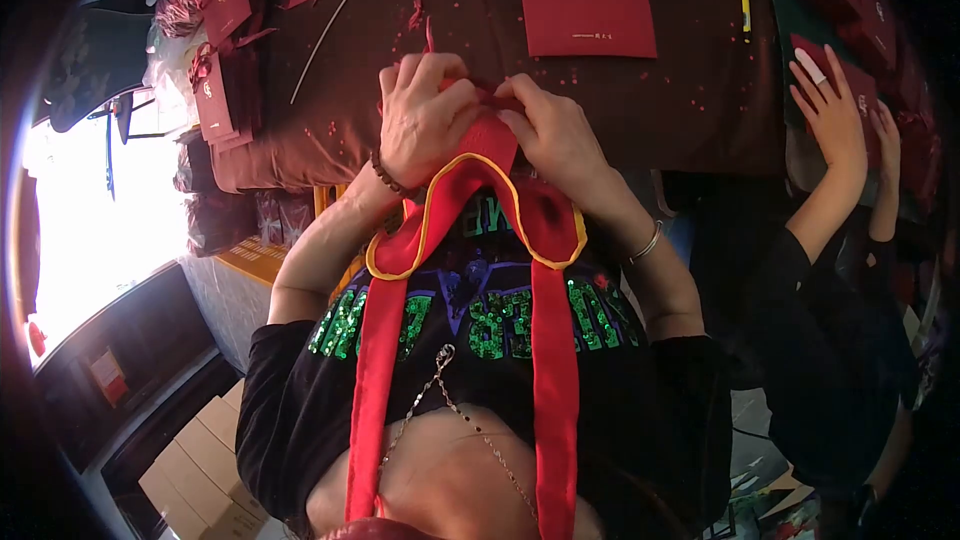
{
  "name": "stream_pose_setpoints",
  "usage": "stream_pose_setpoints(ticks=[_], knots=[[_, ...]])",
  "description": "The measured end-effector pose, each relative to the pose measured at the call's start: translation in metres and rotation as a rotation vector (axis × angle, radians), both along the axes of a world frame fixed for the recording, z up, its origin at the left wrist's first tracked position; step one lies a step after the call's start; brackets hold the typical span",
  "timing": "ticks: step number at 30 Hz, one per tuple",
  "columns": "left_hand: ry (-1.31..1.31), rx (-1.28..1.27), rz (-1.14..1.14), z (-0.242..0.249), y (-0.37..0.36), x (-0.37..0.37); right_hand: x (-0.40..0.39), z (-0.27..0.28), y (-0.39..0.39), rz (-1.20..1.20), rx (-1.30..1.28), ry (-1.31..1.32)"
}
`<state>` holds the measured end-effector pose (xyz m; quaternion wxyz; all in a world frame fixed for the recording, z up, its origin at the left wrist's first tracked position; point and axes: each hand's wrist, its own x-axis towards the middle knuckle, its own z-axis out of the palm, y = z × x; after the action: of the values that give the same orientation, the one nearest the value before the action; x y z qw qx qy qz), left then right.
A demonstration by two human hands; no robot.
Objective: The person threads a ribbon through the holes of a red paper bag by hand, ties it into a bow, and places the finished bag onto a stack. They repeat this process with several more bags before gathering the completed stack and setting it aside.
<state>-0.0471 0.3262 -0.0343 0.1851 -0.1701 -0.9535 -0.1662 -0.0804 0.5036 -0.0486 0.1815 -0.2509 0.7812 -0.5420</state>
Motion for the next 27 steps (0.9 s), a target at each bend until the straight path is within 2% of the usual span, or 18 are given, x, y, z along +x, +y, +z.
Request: stream_pose_setpoints(ticks=[3, 5, 7, 9, 10, 12, 14, 16, 18, 20, 24, 25, 27], knots=[[-0.03, 0.02, -0.052, 0.0, -0.007, 0.0, 0.002, -0.003, 0.0, 0.035, -0.066, 0.043], [-0.245, 0.127, -0.02, 0.007, -0.009, 0.0, 0.004, -0.007, -0.002, 0.013, -0.099, 0.054], [-0.288, 0.208, -0.035, 0.015, -0.012, -0.004, 0.006, -0.011, -0.003, -0.007, -0.131, 0.061], [-0.468, 0.343, -0.046, 0.012, -0.025, -0.013, 0.007, -0.013, -0.005, -0.047, -0.023, 0.128], [-0.468, 0.344, -0.042, 0.017, -0.028, -0.017, 0.009, -0.015, -0.008, -0.043, -0.024, 0.128], [-0.766, 0.108, -0.028, 0.033, -0.033, -0.029, 0.011, -0.017, -0.013, -0.04, -0.017, 0.308], [-0.806, 0.061, -0.079, 0.035, -0.038, -0.042, 0.012, -0.012, -0.016, -0.038, -0.034, 0.279], [-0.945, -0.043, -0.23, 0.038, -0.041, -0.05, 0.013, -0.011, -0.02, -0.037, -0.053, 0.249], [-0.965, -0.026, -0.26, 0.029, -0.047, -0.056, 0.016, -0.014, -0.022, -0.067, -0.1, 0.307], [-1.232, 0.12, -0.319, 0.03, -0.051, -0.063, 0.016, -0.012, -0.022, -0.067, -0.09, 0.28], [-1.358, 0.197, -0.332, 0.034, -0.056, -0.069, 0.011, -0.011, -0.027, -0.046, -0.04, 0.299], [-1.376, 0.249, -0.278, 0.036, -0.054, -0.067, 0.011, -0.01, -0.026, -0.046, -0.04, 0.299], [-1.395, 0.3, -0.224, 0.039, -0.054, -0.062, 0.01, -0.008, -0.025, -0.08, -0.008, 0.148]])
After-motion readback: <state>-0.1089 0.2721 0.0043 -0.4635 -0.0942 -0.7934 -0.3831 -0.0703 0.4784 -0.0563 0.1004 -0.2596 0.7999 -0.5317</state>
